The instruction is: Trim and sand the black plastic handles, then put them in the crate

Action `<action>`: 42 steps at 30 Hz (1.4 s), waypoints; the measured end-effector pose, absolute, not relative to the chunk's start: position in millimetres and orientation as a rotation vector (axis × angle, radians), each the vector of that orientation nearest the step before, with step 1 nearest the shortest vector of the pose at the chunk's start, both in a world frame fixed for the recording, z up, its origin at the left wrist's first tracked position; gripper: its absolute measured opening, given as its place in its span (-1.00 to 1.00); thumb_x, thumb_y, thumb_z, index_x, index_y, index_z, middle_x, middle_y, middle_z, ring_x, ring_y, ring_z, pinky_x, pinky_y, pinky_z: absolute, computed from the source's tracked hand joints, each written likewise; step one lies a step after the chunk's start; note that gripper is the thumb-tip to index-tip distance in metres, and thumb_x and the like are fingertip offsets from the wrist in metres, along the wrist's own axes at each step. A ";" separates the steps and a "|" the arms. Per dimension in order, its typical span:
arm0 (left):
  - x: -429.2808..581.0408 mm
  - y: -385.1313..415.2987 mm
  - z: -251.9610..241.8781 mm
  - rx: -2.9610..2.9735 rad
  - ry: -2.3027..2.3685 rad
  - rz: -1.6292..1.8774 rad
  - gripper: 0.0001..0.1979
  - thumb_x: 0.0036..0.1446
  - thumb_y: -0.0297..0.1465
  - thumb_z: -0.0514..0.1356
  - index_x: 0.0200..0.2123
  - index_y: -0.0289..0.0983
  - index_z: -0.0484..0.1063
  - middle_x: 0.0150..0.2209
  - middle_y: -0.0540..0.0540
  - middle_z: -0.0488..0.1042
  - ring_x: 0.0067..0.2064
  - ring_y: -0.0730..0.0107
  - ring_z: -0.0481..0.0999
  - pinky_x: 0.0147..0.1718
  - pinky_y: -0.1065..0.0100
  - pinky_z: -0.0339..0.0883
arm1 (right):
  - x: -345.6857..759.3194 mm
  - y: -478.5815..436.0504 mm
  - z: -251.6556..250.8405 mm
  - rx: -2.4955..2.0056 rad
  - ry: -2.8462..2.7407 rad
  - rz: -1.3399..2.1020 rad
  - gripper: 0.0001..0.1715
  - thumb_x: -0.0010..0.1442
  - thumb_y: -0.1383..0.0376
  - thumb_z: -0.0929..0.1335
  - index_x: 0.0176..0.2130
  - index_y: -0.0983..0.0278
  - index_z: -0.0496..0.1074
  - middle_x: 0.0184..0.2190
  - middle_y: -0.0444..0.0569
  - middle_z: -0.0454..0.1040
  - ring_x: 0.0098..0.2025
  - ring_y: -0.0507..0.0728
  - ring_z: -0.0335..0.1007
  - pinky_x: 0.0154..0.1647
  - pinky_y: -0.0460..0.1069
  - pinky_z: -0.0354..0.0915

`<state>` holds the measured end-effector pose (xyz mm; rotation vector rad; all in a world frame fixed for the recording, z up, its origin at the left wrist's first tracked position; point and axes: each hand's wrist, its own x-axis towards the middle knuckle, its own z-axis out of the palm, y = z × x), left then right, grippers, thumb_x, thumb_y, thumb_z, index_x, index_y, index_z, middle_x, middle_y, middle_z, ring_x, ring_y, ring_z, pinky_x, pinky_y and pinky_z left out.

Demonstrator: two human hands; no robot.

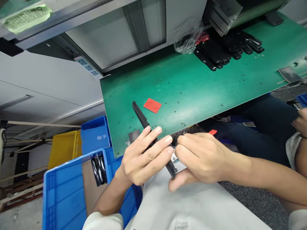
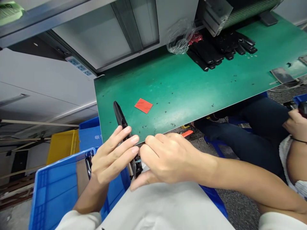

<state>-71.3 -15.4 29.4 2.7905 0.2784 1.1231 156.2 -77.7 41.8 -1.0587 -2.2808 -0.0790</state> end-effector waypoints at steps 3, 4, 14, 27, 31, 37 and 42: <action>-71.0 -15.1 29.0 2.796 0.301 1.091 -0.79 0.45 -0.54 0.12 0.00 -0.44 0.54 0.04 -0.33 0.66 0.37 -0.13 0.38 0.26 -0.23 0.43 | 156.0 -78.8 42.3 -1.056 -2.274 -0.130 -0.28 0.44 -0.23 0.15 -0.52 0.20 0.22 -0.58 -0.19 0.09 -0.54 0.06 -0.08 -0.53 0.02 -0.08; -71.0 -15.0 28.6 2.800 0.306 1.080 -0.79 0.45 -0.54 0.12 0.01 -0.44 0.54 0.05 -0.34 0.66 0.37 -0.13 0.39 0.25 -0.23 0.44 | 156.0 -78.9 42.8 -1.050 -2.273 -0.149 -0.29 0.44 -0.21 0.15 -0.52 0.19 0.22 -0.59 -0.19 0.09 -0.54 0.06 -0.08 -0.53 0.02 -0.08; -72.4 -17.1 26.9 2.837 0.370 0.993 -0.74 0.36 -0.58 0.22 0.09 -0.48 0.53 0.12 -0.38 0.61 0.33 -0.18 0.45 0.24 -0.27 0.44 | 157.6 -83.0 42.7 -1.037 -2.209 -0.313 -0.39 0.48 -0.07 0.22 -0.51 0.18 0.22 -0.62 -0.20 0.06 -0.53 0.09 -0.09 -0.52 0.03 -0.12; -68.7 -20.1 43.8 2.932 0.371 0.969 -0.74 0.38 -0.57 0.20 0.08 -0.44 0.56 0.10 -0.29 0.64 0.36 -0.13 0.41 0.31 -0.18 0.38 | 168.6 -79.9 45.0 -1.095 -2.222 -0.142 -0.26 0.44 -0.21 0.16 -0.53 0.22 0.25 -0.57 -0.18 0.09 -0.51 0.05 -0.07 -0.52 0.00 -0.06; -69.4 -20.3 47.5 2.928 0.301 0.944 -0.73 0.41 -0.54 0.17 0.09 -0.46 0.55 0.09 -0.32 0.64 0.38 -0.18 0.38 0.31 -0.22 0.35 | 168.3 -82.0 42.0 -1.074 -2.259 -0.114 -0.24 0.43 -0.25 0.14 -0.52 0.22 0.24 -0.56 -0.19 0.10 -0.51 0.04 -0.07 -0.52 0.00 -0.06; -68.3 -20.6 50.6 2.943 0.295 0.939 -0.75 0.43 -0.52 0.15 0.07 -0.41 0.56 0.07 -0.26 0.66 0.37 -0.10 0.40 0.31 -0.19 0.38 | 168.5 -85.4 42.1 -1.062 -2.271 -0.193 -0.25 0.44 -0.23 0.16 -0.55 0.20 0.21 -0.60 -0.20 0.08 -0.53 0.05 -0.10 -0.51 0.01 -0.08; -69.8 -20.3 52.4 2.967 0.288 0.877 -0.70 0.42 -0.53 0.13 0.12 -0.46 0.55 0.10 -0.31 0.63 0.36 -0.16 0.42 0.30 -0.20 0.38 | 167.3 -87.7 44.2 -1.063 -2.241 -0.282 -0.29 0.45 -0.18 0.20 -0.55 0.20 0.19 -0.61 -0.21 0.05 -0.52 0.06 -0.13 -0.51 0.01 -0.12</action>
